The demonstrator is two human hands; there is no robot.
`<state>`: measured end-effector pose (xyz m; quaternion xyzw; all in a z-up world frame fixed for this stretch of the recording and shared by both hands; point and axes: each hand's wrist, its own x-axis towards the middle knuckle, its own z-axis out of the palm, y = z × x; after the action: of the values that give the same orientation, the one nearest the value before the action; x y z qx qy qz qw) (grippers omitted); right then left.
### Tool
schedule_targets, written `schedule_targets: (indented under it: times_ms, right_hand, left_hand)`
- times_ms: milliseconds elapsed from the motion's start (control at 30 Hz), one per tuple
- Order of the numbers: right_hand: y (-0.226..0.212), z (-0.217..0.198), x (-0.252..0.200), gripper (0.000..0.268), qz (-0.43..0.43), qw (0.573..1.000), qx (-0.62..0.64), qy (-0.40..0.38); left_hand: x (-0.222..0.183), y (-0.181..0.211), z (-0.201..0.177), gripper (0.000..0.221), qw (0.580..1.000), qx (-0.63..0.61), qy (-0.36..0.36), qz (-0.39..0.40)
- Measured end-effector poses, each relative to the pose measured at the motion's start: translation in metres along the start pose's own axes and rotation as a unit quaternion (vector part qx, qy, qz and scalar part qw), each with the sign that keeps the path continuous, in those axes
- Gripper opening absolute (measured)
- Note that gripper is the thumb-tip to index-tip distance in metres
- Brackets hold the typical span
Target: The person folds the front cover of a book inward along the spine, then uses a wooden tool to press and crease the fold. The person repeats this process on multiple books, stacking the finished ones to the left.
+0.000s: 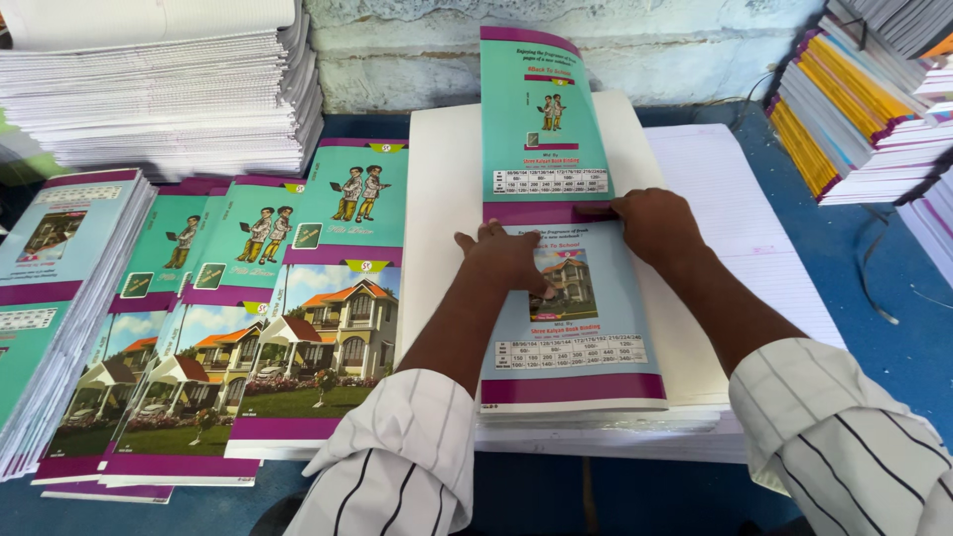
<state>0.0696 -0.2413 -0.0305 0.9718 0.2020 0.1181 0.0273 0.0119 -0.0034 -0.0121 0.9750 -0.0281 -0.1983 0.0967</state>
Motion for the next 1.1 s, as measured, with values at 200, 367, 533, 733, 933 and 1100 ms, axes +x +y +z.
schedule_targets:
  times_ms: [200, 367, 533, 733, 933, 1100]
  right_hand:
    - [0.002, -0.003, -0.008, 0.031, -0.011, 0.999, -0.022, -0.029]
    - [0.004, -0.008, -0.021, 0.035, -0.025, 0.999, 0.028, -0.012]
    - [0.004, -0.013, -0.037, 0.034, -0.04, 0.998, 0.054, -0.001]
    - [0.002, -0.024, -0.052, 0.032, -0.051, 0.996, 0.071, -0.019]
    - [-0.006, -0.036, -0.073, 0.03, -0.043, 0.994, 0.101, -0.027]
    - [-0.012, -0.044, -0.086, 0.028, -0.044, 0.993, 0.104, -0.016]
  left_hand:
    - [-0.001, -0.001, 0.001, 0.114, 1.0, -0.004, 0.003, 0.0]
    - [-0.003, -0.003, 0.002, 0.116, 1.0, -0.013, 0.014, -0.002]
    - [-0.004, -0.003, 0.001, 0.116, 1.0, -0.015, 0.012, -0.004]
    - [-0.008, -0.004, 0.0, 0.115, 1.0, -0.013, 0.013, -0.01]
    - [-0.014, -0.002, -0.001, 0.112, 1.0, -0.018, 0.009, -0.02]
    - [-0.015, 0.0, 0.002, 0.11, 0.999, -0.017, 0.003, -0.039]
